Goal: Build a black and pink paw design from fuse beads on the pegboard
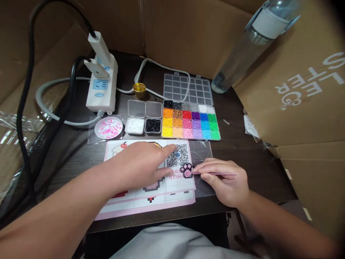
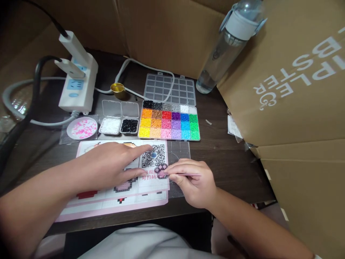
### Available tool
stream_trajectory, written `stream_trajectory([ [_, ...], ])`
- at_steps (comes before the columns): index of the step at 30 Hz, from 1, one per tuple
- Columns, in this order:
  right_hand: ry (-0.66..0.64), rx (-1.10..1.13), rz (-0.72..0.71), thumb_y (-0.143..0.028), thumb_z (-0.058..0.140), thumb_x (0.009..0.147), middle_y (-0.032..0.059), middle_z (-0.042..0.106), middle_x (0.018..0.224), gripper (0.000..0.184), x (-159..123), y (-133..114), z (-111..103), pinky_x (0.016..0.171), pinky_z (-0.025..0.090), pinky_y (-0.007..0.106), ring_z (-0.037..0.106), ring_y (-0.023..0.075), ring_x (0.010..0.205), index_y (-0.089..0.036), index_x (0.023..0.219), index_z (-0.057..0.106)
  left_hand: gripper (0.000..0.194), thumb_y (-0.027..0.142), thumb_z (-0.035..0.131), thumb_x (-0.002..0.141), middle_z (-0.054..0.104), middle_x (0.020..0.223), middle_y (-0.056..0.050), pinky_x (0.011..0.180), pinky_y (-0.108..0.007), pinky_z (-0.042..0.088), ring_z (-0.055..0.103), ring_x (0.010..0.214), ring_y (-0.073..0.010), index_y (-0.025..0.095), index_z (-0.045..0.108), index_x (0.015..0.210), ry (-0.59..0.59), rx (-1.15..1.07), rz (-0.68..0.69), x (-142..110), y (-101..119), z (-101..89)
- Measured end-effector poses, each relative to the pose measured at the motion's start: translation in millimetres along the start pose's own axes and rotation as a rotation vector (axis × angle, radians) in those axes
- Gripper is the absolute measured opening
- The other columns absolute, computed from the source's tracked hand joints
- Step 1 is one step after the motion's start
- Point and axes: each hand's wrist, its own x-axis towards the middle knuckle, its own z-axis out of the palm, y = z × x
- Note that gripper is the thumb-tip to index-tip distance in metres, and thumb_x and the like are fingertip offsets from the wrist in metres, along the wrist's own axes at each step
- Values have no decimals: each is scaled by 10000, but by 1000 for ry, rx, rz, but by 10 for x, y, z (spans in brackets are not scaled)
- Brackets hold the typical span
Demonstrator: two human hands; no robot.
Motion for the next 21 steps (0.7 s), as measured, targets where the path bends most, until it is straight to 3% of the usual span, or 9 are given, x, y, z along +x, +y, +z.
stream_trajectory([
  [21,-11,-15,-12,-120,683,921,77,842,858,198,-6,-2,-4,638,658,317,793,214,728,-217,991,841,646,584,570,929,788,959,-116,693,-360,486,734,859,-320,254,543,1484,-5,-37,-39,7,12,1],
])
